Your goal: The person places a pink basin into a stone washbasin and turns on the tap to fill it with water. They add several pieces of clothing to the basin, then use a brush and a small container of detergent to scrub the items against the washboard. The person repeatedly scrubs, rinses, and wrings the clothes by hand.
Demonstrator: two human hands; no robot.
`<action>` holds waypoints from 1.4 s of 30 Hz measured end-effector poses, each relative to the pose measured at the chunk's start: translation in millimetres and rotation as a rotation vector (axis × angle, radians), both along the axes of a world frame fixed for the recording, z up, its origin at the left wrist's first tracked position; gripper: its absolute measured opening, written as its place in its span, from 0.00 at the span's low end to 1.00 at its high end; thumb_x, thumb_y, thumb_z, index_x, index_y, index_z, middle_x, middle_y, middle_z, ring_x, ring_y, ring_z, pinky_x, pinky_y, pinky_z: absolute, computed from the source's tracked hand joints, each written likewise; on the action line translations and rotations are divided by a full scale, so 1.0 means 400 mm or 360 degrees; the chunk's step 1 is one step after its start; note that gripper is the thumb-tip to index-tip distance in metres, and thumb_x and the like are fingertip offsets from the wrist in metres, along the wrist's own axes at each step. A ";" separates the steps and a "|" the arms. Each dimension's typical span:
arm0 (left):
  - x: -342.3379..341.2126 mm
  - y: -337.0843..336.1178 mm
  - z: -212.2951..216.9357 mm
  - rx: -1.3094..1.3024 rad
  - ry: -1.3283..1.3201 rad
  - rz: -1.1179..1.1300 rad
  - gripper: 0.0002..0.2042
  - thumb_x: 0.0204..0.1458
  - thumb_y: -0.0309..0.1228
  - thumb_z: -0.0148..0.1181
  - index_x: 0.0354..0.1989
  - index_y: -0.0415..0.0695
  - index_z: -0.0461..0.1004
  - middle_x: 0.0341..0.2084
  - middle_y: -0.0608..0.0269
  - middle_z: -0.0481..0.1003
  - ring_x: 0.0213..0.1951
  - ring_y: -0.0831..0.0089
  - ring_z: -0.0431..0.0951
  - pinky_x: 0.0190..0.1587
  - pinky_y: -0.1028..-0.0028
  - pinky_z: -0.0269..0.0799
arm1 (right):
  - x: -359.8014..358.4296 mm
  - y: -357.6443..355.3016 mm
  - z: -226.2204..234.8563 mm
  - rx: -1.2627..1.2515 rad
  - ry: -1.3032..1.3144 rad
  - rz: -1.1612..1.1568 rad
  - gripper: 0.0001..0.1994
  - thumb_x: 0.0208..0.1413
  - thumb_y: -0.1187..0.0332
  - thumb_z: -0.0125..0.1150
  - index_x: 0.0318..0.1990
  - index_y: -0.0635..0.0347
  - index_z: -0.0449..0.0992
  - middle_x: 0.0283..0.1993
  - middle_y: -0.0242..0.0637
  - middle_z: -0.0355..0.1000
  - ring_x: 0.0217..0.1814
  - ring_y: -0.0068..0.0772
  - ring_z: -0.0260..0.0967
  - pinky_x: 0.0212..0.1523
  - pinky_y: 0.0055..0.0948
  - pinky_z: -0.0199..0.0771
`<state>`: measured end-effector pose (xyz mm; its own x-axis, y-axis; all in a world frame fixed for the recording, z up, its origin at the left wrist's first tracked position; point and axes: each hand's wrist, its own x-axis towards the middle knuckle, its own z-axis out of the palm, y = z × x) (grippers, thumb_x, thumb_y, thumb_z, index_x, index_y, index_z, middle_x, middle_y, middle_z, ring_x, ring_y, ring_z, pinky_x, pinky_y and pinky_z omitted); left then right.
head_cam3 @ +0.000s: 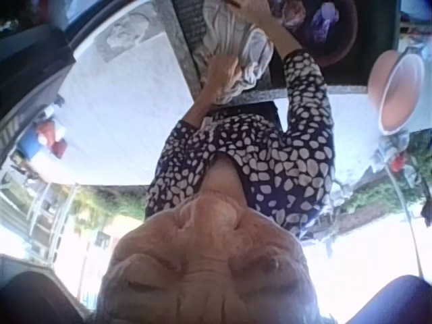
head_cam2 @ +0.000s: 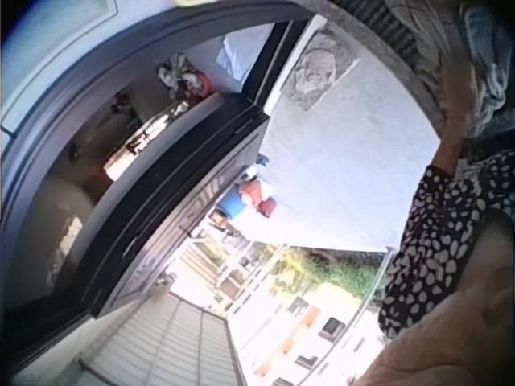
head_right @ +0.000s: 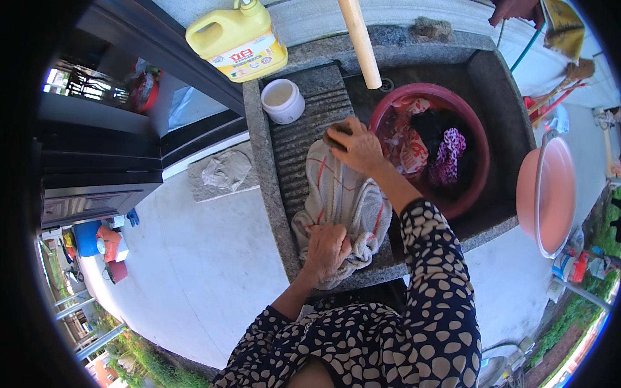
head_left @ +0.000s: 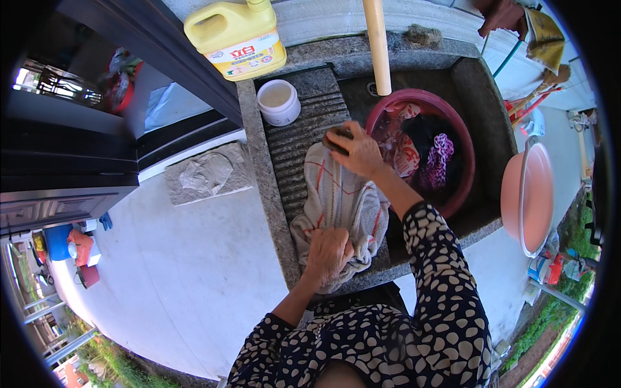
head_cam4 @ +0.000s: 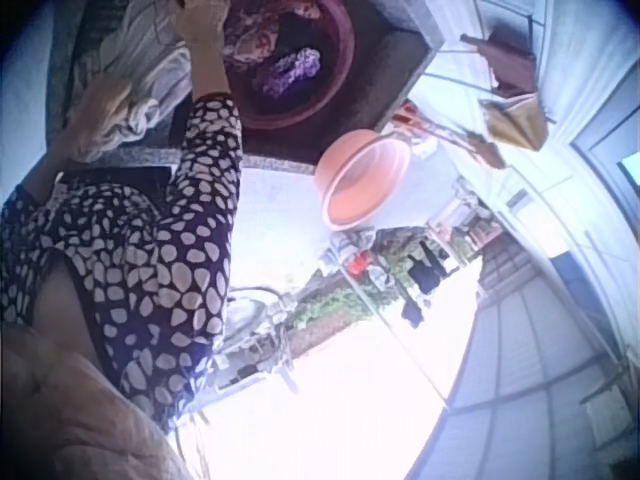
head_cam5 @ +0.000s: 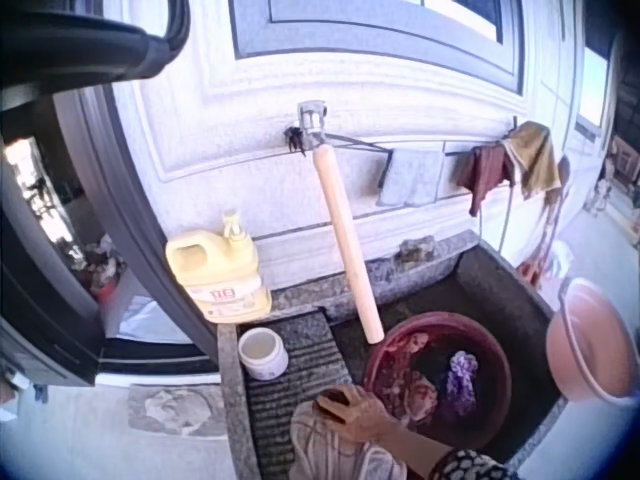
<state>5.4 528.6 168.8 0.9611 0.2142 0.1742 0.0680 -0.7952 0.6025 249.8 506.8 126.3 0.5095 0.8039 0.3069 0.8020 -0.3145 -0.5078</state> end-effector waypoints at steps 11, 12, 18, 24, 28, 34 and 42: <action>0.004 0.058 -0.022 -0.0454 0.0081 0.0618 0.21 0.47 0.25 0.64 0.48 0.36 0.63 0.36 0.49 0.69 0.34 0.59 0.74 0.36 0.64 0.71 | 0.024 -0.047 0.080 -0.0098 0.1435 0.0226 0.30 0.44 0.67 0.65 0.58 0.51 0.64 0.46 0.44 0.71 0.49 0.37 0.69 0.54 0.33 0.68; 0.017 0.064 -0.019 -0.0309 0.0058 0.0561 0.20 0.47 0.28 0.65 0.45 0.37 0.65 0.32 0.50 0.71 0.30 0.57 0.75 0.34 0.65 0.72 | 0.021 -0.052 0.089 -0.0046 0.1600 0.0160 0.29 0.44 0.68 0.64 0.58 0.52 0.64 0.45 0.43 0.71 0.48 0.36 0.69 0.53 0.32 0.67; 0.105 0.132 -0.078 -0.0473 0.0272 0.0617 0.12 0.53 0.33 0.59 0.38 0.39 0.65 0.19 0.55 0.73 0.23 0.49 0.75 0.31 0.55 0.72 | 0.119 0.057 0.083 0.0454 0.0980 -0.0127 0.28 0.46 0.71 0.63 0.58 0.52 0.63 0.44 0.40 0.71 0.48 0.37 0.69 0.53 0.32 0.67; 0.211 0.205 -0.030 -0.0669 -0.0331 0.0889 0.11 0.56 0.29 0.56 0.44 0.39 0.68 0.37 0.47 0.73 0.37 0.54 0.76 0.39 0.62 0.71 | 0.206 0.251 0.140 0.0558 0.0761 -0.0199 0.29 0.46 0.68 0.66 0.58 0.54 0.65 0.49 0.47 0.68 0.51 0.44 0.67 0.53 0.37 0.67; 0.110 0.121 0.013 -0.0158 -0.0190 0.0408 0.20 0.51 0.30 0.61 0.52 0.39 0.66 0.47 0.46 0.70 0.50 0.52 0.70 0.52 0.58 0.65 | 0.177 0.170 0.078 0.0498 0.0332 -0.0208 0.28 0.46 0.67 0.66 0.58 0.50 0.69 0.51 0.47 0.64 0.49 0.52 0.67 0.51 0.41 0.70; -0.006 -0.003 0.044 0.0009 0.0410 -0.0315 0.27 0.52 0.39 0.60 0.59 0.44 0.65 0.63 0.52 0.61 0.65 0.55 0.59 0.64 0.52 0.51 | -0.160 -0.075 0.081 -0.0024 -0.0331 0.0486 0.23 0.46 0.63 0.66 0.52 0.49 0.73 0.50 0.40 0.64 0.46 0.40 0.69 0.39 0.37 0.76; -0.012 -0.014 0.029 0.0184 0.0492 -0.0308 0.28 0.50 0.47 0.59 0.61 0.54 0.65 0.67 0.59 0.56 0.68 0.60 0.52 0.63 0.45 0.45 | 0.092 0.118 -0.032 -0.0275 -0.0084 -0.0105 0.20 0.51 0.57 0.60 0.53 0.41 0.71 0.52 0.41 0.62 0.51 0.49 0.65 0.44 0.50 0.74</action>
<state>0.4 522.8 180.2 0.9928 0.0196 -0.1179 0.0746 -0.8725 0.4828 286.5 553.8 113.4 0.5497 0.8123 0.1948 0.8009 -0.4463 -0.3992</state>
